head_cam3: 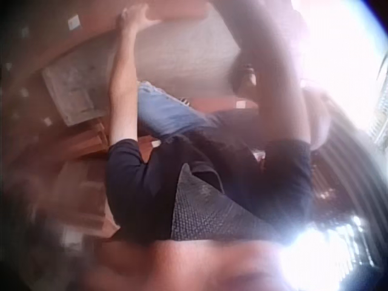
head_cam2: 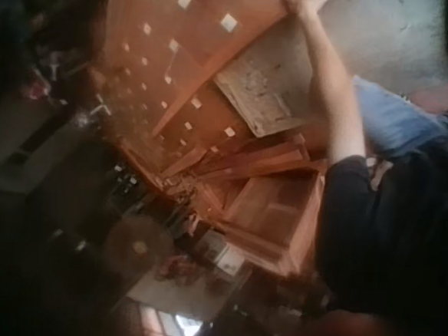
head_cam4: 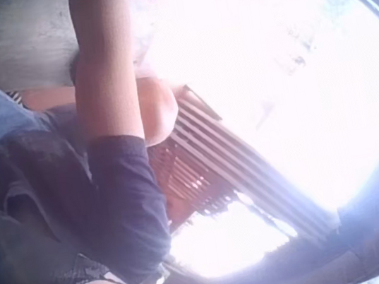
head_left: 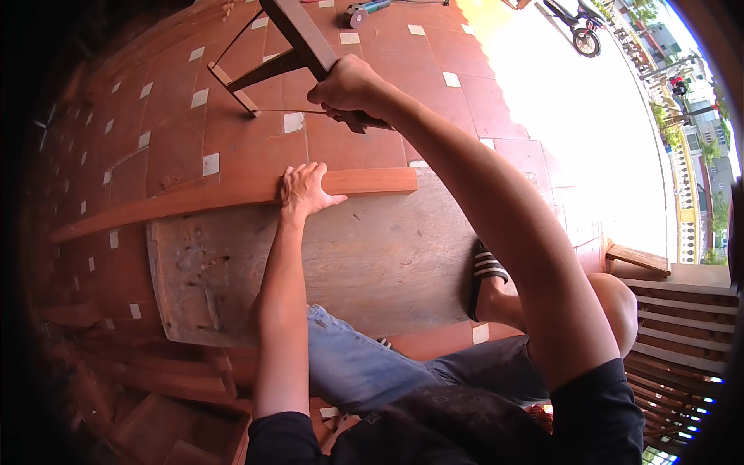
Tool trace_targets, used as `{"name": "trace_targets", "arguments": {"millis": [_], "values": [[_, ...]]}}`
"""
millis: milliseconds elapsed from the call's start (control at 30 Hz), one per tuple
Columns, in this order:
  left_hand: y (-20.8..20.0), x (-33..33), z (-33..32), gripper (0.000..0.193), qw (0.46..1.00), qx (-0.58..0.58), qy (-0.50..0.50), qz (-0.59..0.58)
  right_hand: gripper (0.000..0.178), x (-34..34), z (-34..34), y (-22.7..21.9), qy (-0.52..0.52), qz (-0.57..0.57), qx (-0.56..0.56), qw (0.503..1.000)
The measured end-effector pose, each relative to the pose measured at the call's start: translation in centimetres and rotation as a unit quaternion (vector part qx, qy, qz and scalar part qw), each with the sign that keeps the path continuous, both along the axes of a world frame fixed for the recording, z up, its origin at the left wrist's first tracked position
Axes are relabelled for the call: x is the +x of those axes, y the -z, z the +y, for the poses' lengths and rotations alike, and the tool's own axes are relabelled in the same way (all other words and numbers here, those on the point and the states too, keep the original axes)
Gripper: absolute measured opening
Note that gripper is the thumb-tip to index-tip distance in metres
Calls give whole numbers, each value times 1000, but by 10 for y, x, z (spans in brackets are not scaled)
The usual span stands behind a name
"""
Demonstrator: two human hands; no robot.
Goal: The person sits on the floor and uses a hand saw to cut a long wooden plank into smaller pieces. They position the plank, saw through it, and then separate the cut sections.
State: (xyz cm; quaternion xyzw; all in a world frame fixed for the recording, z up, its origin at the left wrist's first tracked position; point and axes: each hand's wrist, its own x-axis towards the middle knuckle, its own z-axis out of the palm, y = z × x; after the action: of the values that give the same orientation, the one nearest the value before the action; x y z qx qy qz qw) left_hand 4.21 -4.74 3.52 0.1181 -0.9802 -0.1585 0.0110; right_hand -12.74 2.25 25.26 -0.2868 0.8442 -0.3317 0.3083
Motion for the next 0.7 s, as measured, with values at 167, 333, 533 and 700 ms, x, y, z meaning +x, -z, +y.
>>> {"name": "trace_targets", "arguments": {"millis": [167,333,533,700], "values": [[1,-4,6,77,1000,-14,8,23,28,-27,22,20,-35,37,2,999],[-4,-6,5,79,999,-51,13,-1,28,-48,34,3,-121,69,-12,990],[-12,-27,24,85,991,-55,-51,-114,28,-109,14,-13,-199,81,31,976],[-15,-25,23,88,981,-55,-74,-173,33,-137,-11,-19,-230,82,-21,969]]}}
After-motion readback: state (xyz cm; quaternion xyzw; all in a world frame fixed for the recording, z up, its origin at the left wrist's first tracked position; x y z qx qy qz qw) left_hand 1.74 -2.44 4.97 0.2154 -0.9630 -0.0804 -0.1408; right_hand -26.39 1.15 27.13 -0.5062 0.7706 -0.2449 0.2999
